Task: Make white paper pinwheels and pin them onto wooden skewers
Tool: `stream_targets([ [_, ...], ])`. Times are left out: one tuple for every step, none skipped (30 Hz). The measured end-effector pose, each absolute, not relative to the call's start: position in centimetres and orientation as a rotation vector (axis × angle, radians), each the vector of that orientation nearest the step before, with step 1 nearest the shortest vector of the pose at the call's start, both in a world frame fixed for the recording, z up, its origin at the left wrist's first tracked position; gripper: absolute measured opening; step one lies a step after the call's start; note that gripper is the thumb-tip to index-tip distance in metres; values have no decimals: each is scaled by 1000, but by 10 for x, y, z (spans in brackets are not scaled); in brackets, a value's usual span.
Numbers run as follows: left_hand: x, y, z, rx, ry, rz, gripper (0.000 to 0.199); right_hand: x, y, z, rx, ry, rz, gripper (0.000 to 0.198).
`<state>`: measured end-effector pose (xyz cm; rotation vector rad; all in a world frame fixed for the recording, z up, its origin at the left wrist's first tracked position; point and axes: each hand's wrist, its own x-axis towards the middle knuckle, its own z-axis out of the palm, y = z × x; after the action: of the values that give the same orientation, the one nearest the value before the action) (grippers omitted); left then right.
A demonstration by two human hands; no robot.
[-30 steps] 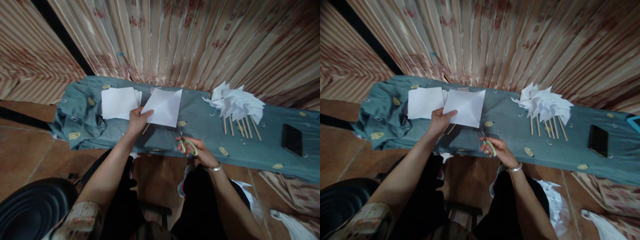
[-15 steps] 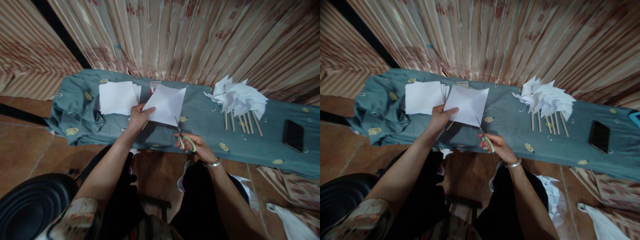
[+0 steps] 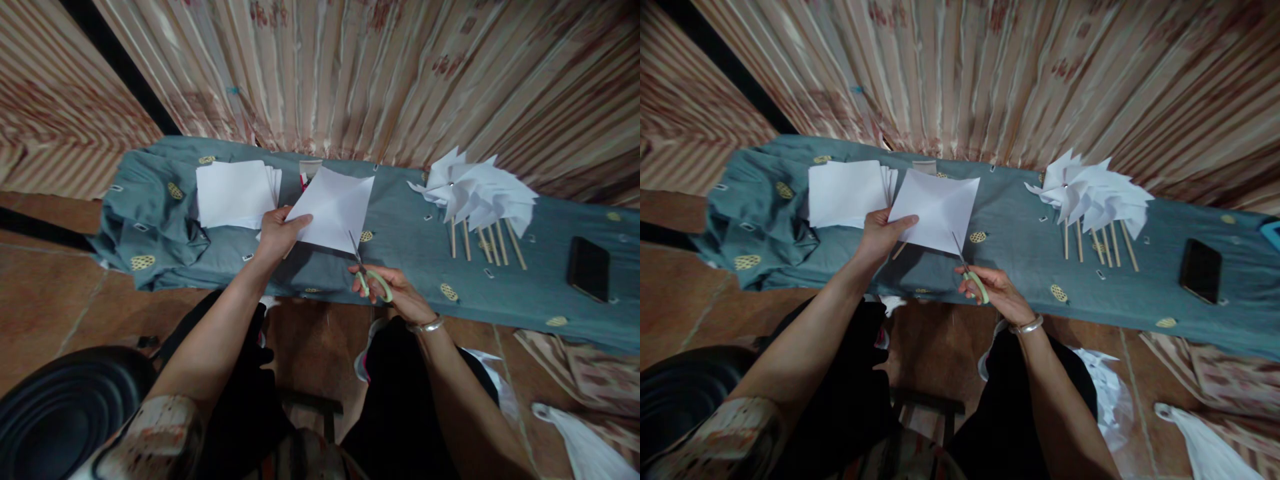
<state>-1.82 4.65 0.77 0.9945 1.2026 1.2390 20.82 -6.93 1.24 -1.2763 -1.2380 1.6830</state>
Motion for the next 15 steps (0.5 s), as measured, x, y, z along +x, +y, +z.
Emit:
stream_targets([
  [-18,46,8,995,1196,1239,32,208,-69,13,-1280,-1240,1683,50],
  [-18,46,8,995,1192,1240,32,208,-69,13,-1285,-1241,1685,50],
  [-18,46,9,997,1194,1240,31,208,-69,14,-1291,-1242,1685,50],
  [-19,45,9,1000,1200,1240,30,208,-69,14,-1296,-1242,1685,51],
  [-19,45,9,1003,1208,1238,29,208,-69,14,-1298,-1244,1685,51],
  [-19,45,9,1006,1217,1234,28,208,-69,14,-1300,-1245,1686,51],
  [-19,45,9,1006,1225,1231,28,208,-70,14,-1302,-1245,1688,50],
  [-20,45,9,1004,1230,1227,27,208,-70,14,-1301,-1242,1694,50],
  [-20,45,9,1001,1232,1221,27,207,-70,15,-1299,-1237,1699,50],
  [-21,45,9,998,1233,1215,27,207,-70,15,-1296,-1230,1705,49],
  [-21,45,9,997,1234,1211,27,206,-70,15,-1295,-1222,1709,49],
  [-21,46,9,998,1232,1208,27,206,-70,16,-1292,-1213,1711,48],
  [-21,46,9,999,1230,1209,27,205,-70,16,-1289,-1204,1711,48],
  [-22,46,9,1003,1228,1211,26,205,-70,16,-1287,-1196,1715,47],
  [-22,46,9,1005,1227,1216,26,204,-70,17,-1284,-1189,1718,47],
])
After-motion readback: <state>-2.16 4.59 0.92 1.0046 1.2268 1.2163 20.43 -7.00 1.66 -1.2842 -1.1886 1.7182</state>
